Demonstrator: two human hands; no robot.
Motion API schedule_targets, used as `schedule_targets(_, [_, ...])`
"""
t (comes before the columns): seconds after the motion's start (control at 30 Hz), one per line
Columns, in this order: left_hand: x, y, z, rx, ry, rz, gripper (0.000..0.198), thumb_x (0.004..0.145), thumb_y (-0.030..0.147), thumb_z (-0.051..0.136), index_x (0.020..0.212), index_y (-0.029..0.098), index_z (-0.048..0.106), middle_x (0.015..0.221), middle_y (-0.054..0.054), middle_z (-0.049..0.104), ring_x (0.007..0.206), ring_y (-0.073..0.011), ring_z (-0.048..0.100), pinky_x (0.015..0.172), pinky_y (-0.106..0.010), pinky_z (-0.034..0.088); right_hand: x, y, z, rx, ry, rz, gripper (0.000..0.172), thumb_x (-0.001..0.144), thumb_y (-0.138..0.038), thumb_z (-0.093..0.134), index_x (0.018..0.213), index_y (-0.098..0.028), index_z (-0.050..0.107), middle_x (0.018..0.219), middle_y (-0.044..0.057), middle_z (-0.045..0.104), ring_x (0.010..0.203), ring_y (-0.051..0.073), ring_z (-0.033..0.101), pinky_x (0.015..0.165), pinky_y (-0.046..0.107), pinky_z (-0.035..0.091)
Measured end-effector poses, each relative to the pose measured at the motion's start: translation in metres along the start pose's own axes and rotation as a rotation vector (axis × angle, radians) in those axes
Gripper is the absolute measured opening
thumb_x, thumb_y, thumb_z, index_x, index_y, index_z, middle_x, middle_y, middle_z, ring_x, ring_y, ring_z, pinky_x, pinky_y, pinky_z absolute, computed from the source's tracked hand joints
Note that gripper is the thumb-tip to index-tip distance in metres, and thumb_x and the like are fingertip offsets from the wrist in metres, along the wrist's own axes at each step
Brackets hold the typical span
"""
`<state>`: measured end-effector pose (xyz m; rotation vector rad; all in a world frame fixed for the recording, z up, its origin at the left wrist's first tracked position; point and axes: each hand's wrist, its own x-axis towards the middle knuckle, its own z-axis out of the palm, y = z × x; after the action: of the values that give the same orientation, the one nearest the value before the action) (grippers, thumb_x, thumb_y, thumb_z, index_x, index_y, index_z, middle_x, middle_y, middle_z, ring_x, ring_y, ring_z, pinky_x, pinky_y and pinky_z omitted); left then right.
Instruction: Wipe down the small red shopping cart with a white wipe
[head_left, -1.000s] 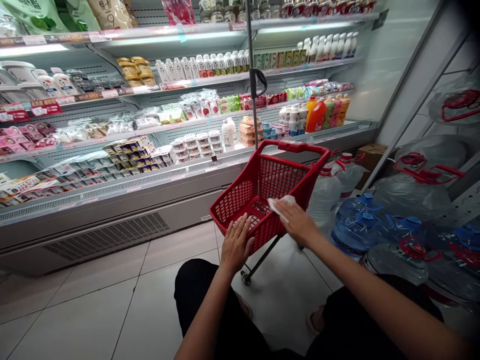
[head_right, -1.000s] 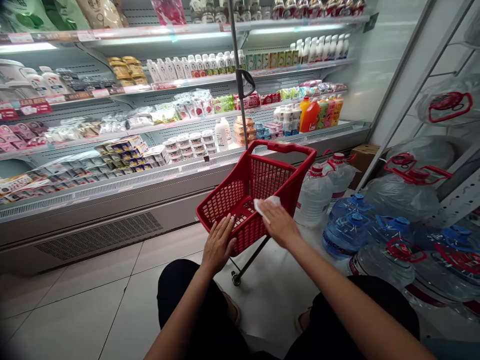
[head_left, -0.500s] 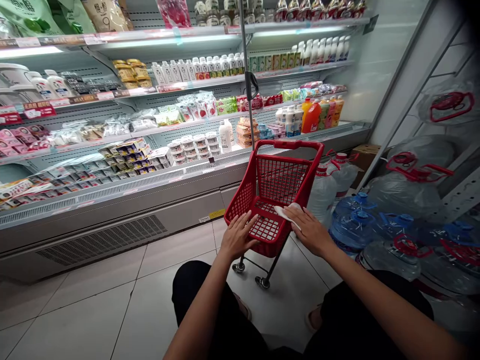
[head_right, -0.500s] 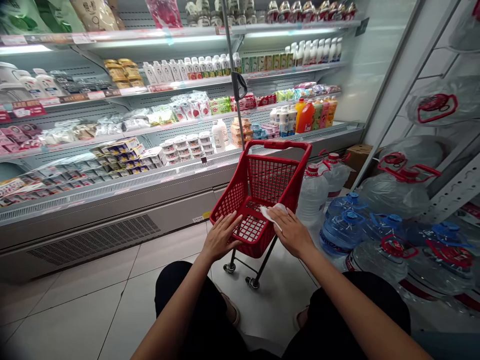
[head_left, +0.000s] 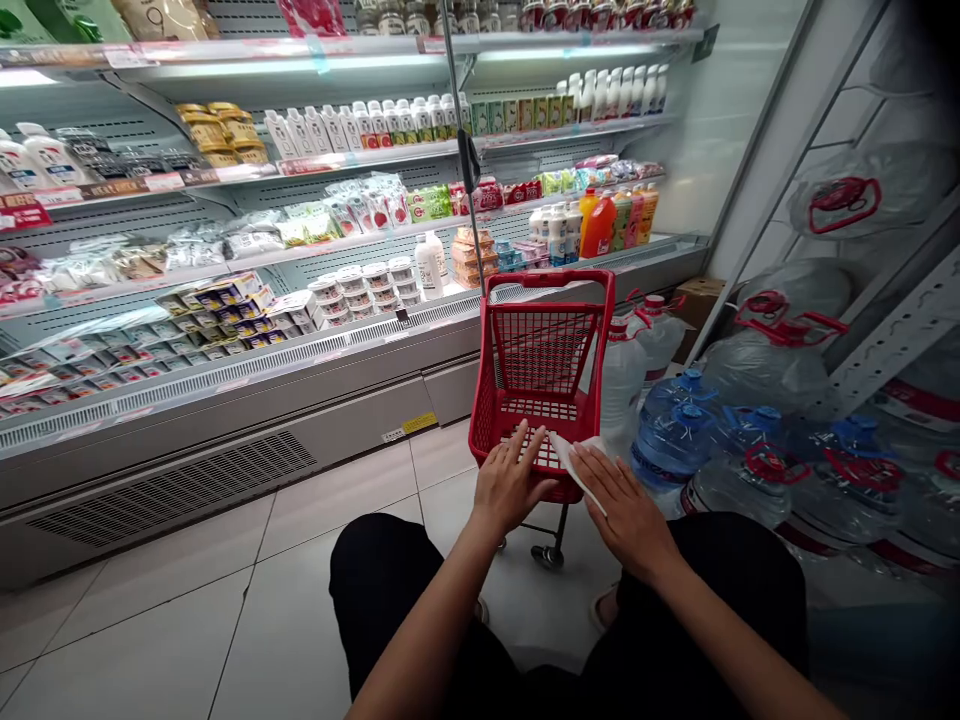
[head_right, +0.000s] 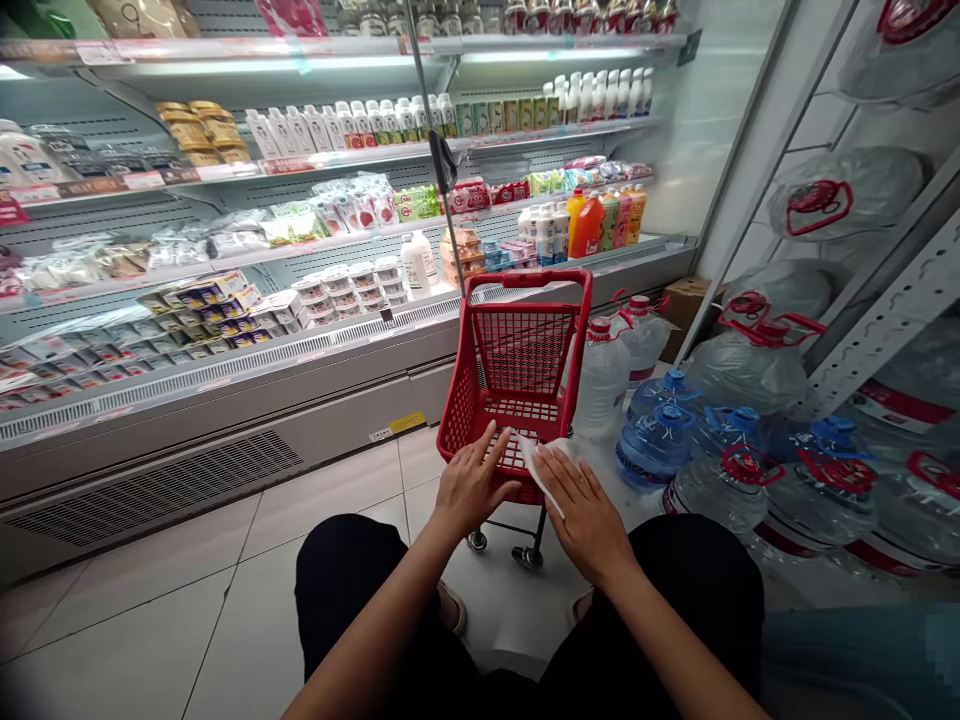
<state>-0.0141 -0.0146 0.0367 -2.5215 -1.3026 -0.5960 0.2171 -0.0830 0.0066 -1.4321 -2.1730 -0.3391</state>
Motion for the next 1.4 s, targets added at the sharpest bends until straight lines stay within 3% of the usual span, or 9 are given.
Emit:
schedule_targets(0.13, [-0.008, -0.009, -0.011, -0.002, -0.021, 0.043, 0.095, 0.096, 0.056, 0.065, 0.17, 0.025, 0.014, 0.175, -0.008, 0.023, 0.159, -0.0301, 0.029, 0.131, -0.05, 0.024, -0.011, -0.003, -0.006, -0.026, 0.018, 0.143, 0.073, 0.106, -0.025, 0.033, 0.17, -0.025, -0.003, 0.174, 0.004, 0.025, 0.159, 0.026, 0.027, 0.129, 0.05, 0.026])
schedule_targets(0.33, [-0.011, 0.0, -0.001, -0.032, 0.03, -0.037, 0.097, 0.093, 0.039, 0.064, 0.17, 0.02, 0.008, 0.172, -0.011, 0.03, 0.156, -0.0293, 0.036, 0.132, -0.05, 0.023, 0.016, -0.058, 0.013, -0.012, 0.011, 0.05, 0.08, 0.102, -0.021, 0.038, 0.169, -0.02, -0.005, 0.173, 0.007, 0.026, 0.158, 0.026, 0.029, 0.13, 0.05, 0.024])
schedule_targets(0.43, [-0.011, 0.0, 0.0, -0.05, 0.065, -0.031, 0.097, 0.094, 0.027, 0.057, 0.17, 0.02, -0.002, 0.171, -0.009, 0.032, 0.155, -0.0262, 0.039, 0.131, -0.047, 0.025, 0.028, -0.069, 0.016, 0.008, 0.002, -0.023, 0.083, 0.1, -0.021, 0.042, 0.169, -0.02, -0.004, 0.173, 0.006, 0.026, 0.158, 0.025, 0.03, 0.13, 0.048, 0.024])
schedule_targets(0.57, [-0.013, -0.002, -0.005, -0.072, 0.052, -0.018, 0.1, 0.097, 0.037, 0.061, 0.17, 0.02, -0.006, 0.172, -0.01, 0.03, 0.154, -0.0275, 0.04, 0.13, -0.048, 0.028, 0.014, -0.049, 0.005, -0.025, -0.035, -0.035, 0.082, 0.1, -0.018, 0.04, 0.169, -0.025, -0.003, 0.172, 0.001, 0.028, 0.157, 0.023, 0.032, 0.131, 0.049, 0.021])
schedule_targets(0.83, [-0.015, 0.026, -0.003, -0.088, 0.042, 0.01, 0.091, 0.103, 0.035, 0.054, 0.17, 0.021, -0.007, 0.173, -0.008, 0.027, 0.154, -0.0265, 0.04, 0.13, -0.047, 0.031, -0.031, 0.012, -0.021, -0.112, 0.021, 0.239, 0.077, 0.103, -0.021, 0.035, 0.169, -0.028, -0.004, 0.173, 0.003, 0.029, 0.156, 0.025, 0.034, 0.13, 0.053, 0.022])
schedule_targets(0.97, [-0.013, 0.048, 0.005, -0.067, 0.047, -0.027, 0.089, 0.104, 0.032, 0.051, 0.169, 0.02, -0.008, 0.174, -0.008, 0.023, 0.157, -0.0262, 0.034, 0.131, -0.048, 0.029, -0.018, -0.005, -0.009, -0.106, 0.069, 0.322, 0.077, 0.104, -0.023, 0.035, 0.169, -0.022, -0.007, 0.174, 0.007, 0.023, 0.159, 0.027, 0.026, 0.129, 0.053, 0.026])
schedule_targets(1.17, [-0.009, 0.046, 0.011, -0.096, 0.102, -0.047, 0.084, 0.101, 0.01, 0.036, 0.167, 0.019, -0.016, 0.173, -0.01, 0.027, 0.155, -0.0237, 0.038, 0.129, -0.049, 0.033, 0.013, -0.061, 0.015, -0.029, -0.014, 0.081, 0.086, 0.1, -0.021, 0.04, 0.168, -0.017, -0.013, 0.174, 0.008, 0.023, 0.159, 0.025, 0.026, 0.131, 0.048, 0.023])
schedule_targets(1.27, [-0.01, 0.03, 0.005, -0.136, 0.09, 0.001, 0.088, 0.102, 0.016, 0.043, 0.168, 0.02, -0.015, 0.171, -0.01, 0.031, 0.152, -0.0238, 0.044, 0.128, -0.047, 0.035, 0.004, -0.047, 0.007, -0.036, -0.043, 0.043, 0.084, 0.099, -0.019, 0.04, 0.169, -0.022, -0.007, 0.174, 0.003, 0.024, 0.159, 0.024, 0.027, 0.131, 0.049, 0.02])
schedule_targets(1.4, [-0.012, 0.021, -0.003, -0.119, 0.034, 0.045, 0.092, 0.102, 0.024, 0.05, 0.168, 0.019, -0.014, 0.169, -0.008, 0.038, 0.148, -0.0242, 0.05, 0.128, -0.045, 0.035, -0.026, 0.001, -0.016, -0.094, 0.008, 0.172, 0.081, 0.1, -0.018, 0.036, 0.169, -0.027, -0.005, 0.173, 0.003, 0.027, 0.157, 0.026, 0.032, 0.131, 0.053, 0.018])
